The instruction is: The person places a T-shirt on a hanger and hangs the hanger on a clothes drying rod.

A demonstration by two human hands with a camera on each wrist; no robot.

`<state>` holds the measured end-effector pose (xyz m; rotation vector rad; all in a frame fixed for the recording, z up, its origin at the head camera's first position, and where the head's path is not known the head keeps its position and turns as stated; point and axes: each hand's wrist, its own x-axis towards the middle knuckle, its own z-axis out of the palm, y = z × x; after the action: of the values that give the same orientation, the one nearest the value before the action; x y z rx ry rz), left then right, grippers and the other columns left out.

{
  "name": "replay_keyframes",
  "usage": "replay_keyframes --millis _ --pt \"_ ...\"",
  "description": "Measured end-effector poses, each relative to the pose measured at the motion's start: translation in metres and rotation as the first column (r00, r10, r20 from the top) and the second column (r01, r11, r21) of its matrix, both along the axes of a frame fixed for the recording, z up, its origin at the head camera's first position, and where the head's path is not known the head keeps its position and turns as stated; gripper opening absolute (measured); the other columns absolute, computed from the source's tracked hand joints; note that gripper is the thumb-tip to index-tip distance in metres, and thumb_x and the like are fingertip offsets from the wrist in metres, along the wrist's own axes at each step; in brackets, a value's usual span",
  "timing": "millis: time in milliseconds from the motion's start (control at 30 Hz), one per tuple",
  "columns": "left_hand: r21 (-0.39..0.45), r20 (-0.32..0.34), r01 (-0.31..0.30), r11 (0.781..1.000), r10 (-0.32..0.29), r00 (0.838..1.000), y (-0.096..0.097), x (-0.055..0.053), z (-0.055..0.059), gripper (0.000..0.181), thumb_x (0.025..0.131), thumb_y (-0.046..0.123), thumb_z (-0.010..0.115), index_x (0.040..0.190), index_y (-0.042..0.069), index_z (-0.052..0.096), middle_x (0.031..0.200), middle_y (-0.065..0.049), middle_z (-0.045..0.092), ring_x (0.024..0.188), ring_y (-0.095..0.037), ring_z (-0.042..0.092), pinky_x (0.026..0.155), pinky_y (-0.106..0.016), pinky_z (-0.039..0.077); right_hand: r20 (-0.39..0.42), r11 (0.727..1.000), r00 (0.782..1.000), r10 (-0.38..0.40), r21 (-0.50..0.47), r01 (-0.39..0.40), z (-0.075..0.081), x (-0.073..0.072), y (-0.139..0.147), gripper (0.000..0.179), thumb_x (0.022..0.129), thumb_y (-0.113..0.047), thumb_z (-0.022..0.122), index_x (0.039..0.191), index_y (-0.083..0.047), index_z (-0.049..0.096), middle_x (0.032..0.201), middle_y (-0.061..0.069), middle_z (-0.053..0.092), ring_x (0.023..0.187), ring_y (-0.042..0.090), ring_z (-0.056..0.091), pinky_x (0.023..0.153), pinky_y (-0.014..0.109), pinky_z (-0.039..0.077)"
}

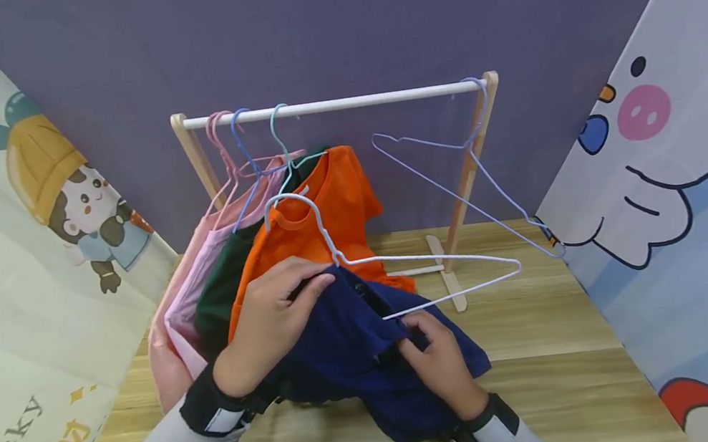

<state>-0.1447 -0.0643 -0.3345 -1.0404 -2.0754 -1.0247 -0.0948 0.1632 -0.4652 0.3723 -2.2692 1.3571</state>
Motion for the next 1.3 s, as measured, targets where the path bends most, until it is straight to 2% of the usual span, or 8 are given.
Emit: replay_keyframes --millis 333,533,700,800,933,1000,1133,1300 --pt "-0.028 0.051 -0.07 0.997 0.071 0.996 -0.009 -0.006 -0.017 0.018 0.088 0.024 0.063 0.101 0.012 0.068 0.092 0.001 0.067 0.089 -0.004 0.055 0.084 -0.027 0.052 0.106 0.985 0.994 -0.018 -0.169 0.036 0.0 -0.006 0.043 0.011 0.088 0.003 0.056 0.098 0.004 0.059 0.089 -0.01 0.06 0.077 0.011 0.056 0.064 0.016 0.046" --pt "-0.04 0.089 -0.062 0.997 0.066 0.994 -0.007 -0.008 -0.026 0.017 0.09 0.025 0.061 0.101 0.013 0.066 0.092 0.001 0.065 0.089 -0.005 0.054 0.084 -0.028 0.051 0.197 0.947 0.978 -0.065 -0.297 0.122 0.002 -0.008 0.071 0.015 0.092 -0.005 0.053 0.101 0.006 0.056 0.089 -0.009 0.062 0.077 0.012 0.055 0.066 0.018 0.045" --pt "-0.029 0.106 -0.043 0.999 0.046 0.993 -0.004 -0.007 -0.033 0.015 0.09 0.025 0.06 0.099 0.014 0.065 0.092 0.002 0.064 0.089 -0.004 0.054 0.082 -0.027 0.051 0.167 0.862 0.986 0.0 -0.5 0.085 0.011 -0.008 0.09 0.012 0.092 -0.002 0.051 0.097 0.009 0.055 0.084 -0.003 0.063 0.075 0.013 0.056 0.066 0.018 0.048" --pt "-0.03 0.099 -0.015 0.999 0.017 0.995 -0.001 -0.005 -0.036 0.015 0.09 0.024 0.06 0.099 0.013 0.065 0.091 0.002 0.063 0.088 -0.003 0.053 0.081 -0.025 0.051 0.129 0.785 0.991 0.021 -0.616 0.063 0.016 -0.008 0.1 0.008 0.091 0.002 0.051 0.093 0.007 0.057 0.08 -0.002 0.063 0.071 0.012 0.057 0.063 0.017 0.049" --pt "-0.043 0.094 0.035 0.998 -0.03 0.995 0.003 -0.003 -0.04 0.013 0.09 0.022 0.06 0.098 0.013 0.065 0.089 0.003 0.062 0.085 -0.003 0.051 0.077 -0.021 0.051 0.102 0.691 0.995 -0.02 -0.717 0.087 0.023 -0.009 0.112 0.007 0.089 0.002 0.054 0.089 0.004 0.06 0.076 0.0 0.065 0.066 0.011 0.057 0.057 0.017 0.049" --pt "-0.047 0.098 0.058 0.997 -0.053 0.994 0.004 -0.003 -0.043 0.011 0.09 0.02 0.06 0.098 0.013 0.064 0.088 0.003 0.06 0.084 -0.003 0.05 0.074 -0.019 0.05 0.096 0.667 0.994 -0.06 -0.737 0.112 0.026 -0.011 0.117 0.007 0.089 0.002 0.055 0.088 0.003 0.061 0.076 0.001 0.065 0.065 0.011 0.057 0.056 0.017 0.049" --pt "-0.083 0.08 0.071 0.994 -0.065 0.995 0.007 -0.002 -0.049 0.01 0.089 0.019 0.061 0.097 0.014 0.064 0.087 0.003 0.059 0.082 -0.003 0.05 0.074 -0.019 0.051 0.104 0.682 0.982 -0.155 -0.708 0.182 0.032 -0.013 0.125 0.005 0.088 0.002 0.056 0.088 0.005 0.06 0.074 0.0 0.064 0.064 0.011 0.055 0.058 0.016 0.048" --pt "-0.135 0.039 0.056 0.989 -0.051 0.998 0.011 -0.002 -0.058 0.011 0.089 0.02 0.062 0.097 0.014 0.065 0.088 0.002 0.061 0.083 -0.003 0.052 0.077 -0.02 0.052 0.076 0.774 0.97 -0.233 -0.589 0.232 0.04 -0.014 0.129 0.013 0.087 0.0 0.058 0.093 0.011 0.058 0.076 0.002 0.063 0.065 0.014 0.053 0.058 0.015 0.047"
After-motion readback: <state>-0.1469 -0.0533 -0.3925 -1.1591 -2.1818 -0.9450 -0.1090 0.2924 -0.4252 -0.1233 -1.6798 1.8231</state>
